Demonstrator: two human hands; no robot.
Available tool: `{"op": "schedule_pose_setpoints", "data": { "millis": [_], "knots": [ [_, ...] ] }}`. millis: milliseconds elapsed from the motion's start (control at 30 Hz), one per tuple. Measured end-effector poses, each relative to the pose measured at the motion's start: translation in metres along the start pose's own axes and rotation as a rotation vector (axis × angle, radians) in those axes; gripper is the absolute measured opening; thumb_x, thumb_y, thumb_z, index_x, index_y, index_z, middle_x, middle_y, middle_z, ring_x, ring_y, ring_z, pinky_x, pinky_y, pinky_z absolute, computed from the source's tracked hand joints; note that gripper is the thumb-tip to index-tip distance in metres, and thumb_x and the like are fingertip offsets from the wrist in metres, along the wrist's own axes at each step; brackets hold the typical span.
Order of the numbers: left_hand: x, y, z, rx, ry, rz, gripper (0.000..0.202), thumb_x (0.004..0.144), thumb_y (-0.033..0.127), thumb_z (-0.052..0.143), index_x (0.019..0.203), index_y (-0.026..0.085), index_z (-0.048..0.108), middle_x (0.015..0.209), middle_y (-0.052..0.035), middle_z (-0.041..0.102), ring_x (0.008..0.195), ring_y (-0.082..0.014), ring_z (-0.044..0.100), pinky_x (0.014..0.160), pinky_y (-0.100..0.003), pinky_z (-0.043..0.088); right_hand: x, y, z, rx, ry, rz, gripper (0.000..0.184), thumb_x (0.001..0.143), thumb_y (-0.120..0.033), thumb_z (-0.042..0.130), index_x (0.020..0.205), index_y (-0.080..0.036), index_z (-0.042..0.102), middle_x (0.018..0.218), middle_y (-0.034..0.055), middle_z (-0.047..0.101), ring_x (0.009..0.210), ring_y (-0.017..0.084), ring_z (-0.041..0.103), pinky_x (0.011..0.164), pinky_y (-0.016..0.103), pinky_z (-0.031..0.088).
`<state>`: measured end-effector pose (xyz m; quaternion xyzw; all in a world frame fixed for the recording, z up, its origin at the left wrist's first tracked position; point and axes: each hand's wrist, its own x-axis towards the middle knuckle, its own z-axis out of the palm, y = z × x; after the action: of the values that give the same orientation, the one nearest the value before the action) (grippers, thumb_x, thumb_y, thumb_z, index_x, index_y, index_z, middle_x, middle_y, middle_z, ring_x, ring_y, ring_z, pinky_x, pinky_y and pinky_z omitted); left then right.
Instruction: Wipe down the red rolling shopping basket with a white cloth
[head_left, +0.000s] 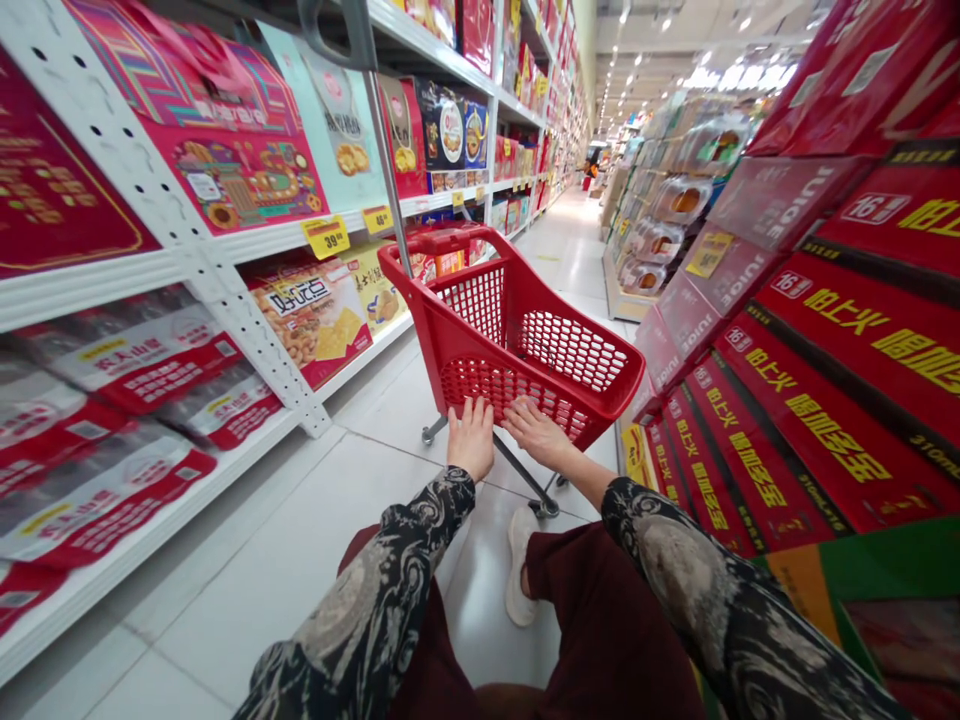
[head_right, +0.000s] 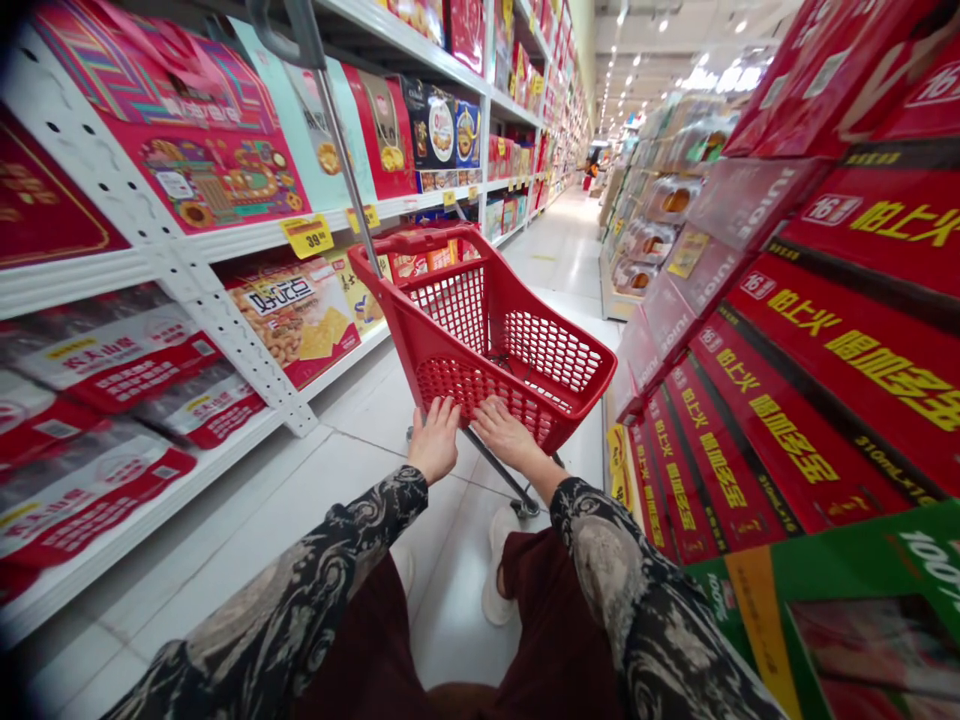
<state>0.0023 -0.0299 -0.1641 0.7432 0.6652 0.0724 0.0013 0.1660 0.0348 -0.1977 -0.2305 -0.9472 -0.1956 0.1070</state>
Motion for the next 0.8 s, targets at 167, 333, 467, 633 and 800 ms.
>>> {"op": "schedule_pose_setpoints", "data": {
  "millis": [167,333,467,633,800],
  "knots": [
    [0.006,-0.012,0.000,-0.002,0.003,-0.072,0.061,0.077,0.015,0.035,0.137,0.009,0.029,0.148,-0.0129,0.024,0.137,-0.0283,0.016,0.108,-0.055,0.011,0.034,0.006,-0.022,-0.036,0.147,-0.020,0.042,0.088,-0.017,0.044,0.130,-0.015,0.043,0.138,0.0108,0.041,0.132,0.028,0.028,0.106,0.051,0.026],
    [0.012,-0.021,-0.004,-0.005,0.021,-0.108,0.064,0.075,0.014,0.037,0.138,0.010,0.027,0.148,-0.0129,0.023,0.137,-0.0276,0.014,0.109,-0.054,0.010,0.063,0.021,-0.026,-0.049,0.168,0.049,0.042,0.089,-0.014,0.040,0.130,-0.012,0.042,0.139,0.0133,0.039,0.133,0.028,0.025,0.108,0.054,0.022],
    [0.013,-0.026,-0.003,-0.009,0.017,-0.103,0.065,0.075,0.014,0.038,0.138,0.011,0.027,0.149,-0.0119,0.022,0.137,-0.0265,0.014,0.109,-0.053,0.010,0.048,0.017,0.004,-0.051,0.081,0.005,0.039,0.086,-0.012,0.044,0.124,-0.007,0.049,0.133,0.0163,0.046,0.130,0.028,0.032,0.107,0.051,0.027],
    [0.010,-0.036,0.002,-0.009,-0.005,-0.105,0.064,0.074,0.014,0.037,0.138,0.009,0.028,0.148,-0.0136,0.022,0.137,-0.0280,0.015,0.108,-0.054,0.012,0.024,0.001,0.031,-0.031,-0.043,-0.057,0.035,0.082,-0.013,0.050,0.117,-0.008,0.055,0.126,0.0149,0.054,0.124,0.028,0.041,0.103,0.048,0.034],
    [0.017,-0.044,-0.006,-0.005,0.009,-0.126,0.065,0.074,0.013,0.037,0.139,0.010,0.026,0.148,-0.0134,0.022,0.137,-0.0278,0.014,0.108,-0.054,0.011,0.055,0.007,0.004,-0.003,0.051,-0.079,0.041,0.086,-0.015,0.046,0.127,-0.013,0.047,0.136,0.0129,0.044,0.130,0.027,0.033,0.104,0.049,0.031]
  ]
}}
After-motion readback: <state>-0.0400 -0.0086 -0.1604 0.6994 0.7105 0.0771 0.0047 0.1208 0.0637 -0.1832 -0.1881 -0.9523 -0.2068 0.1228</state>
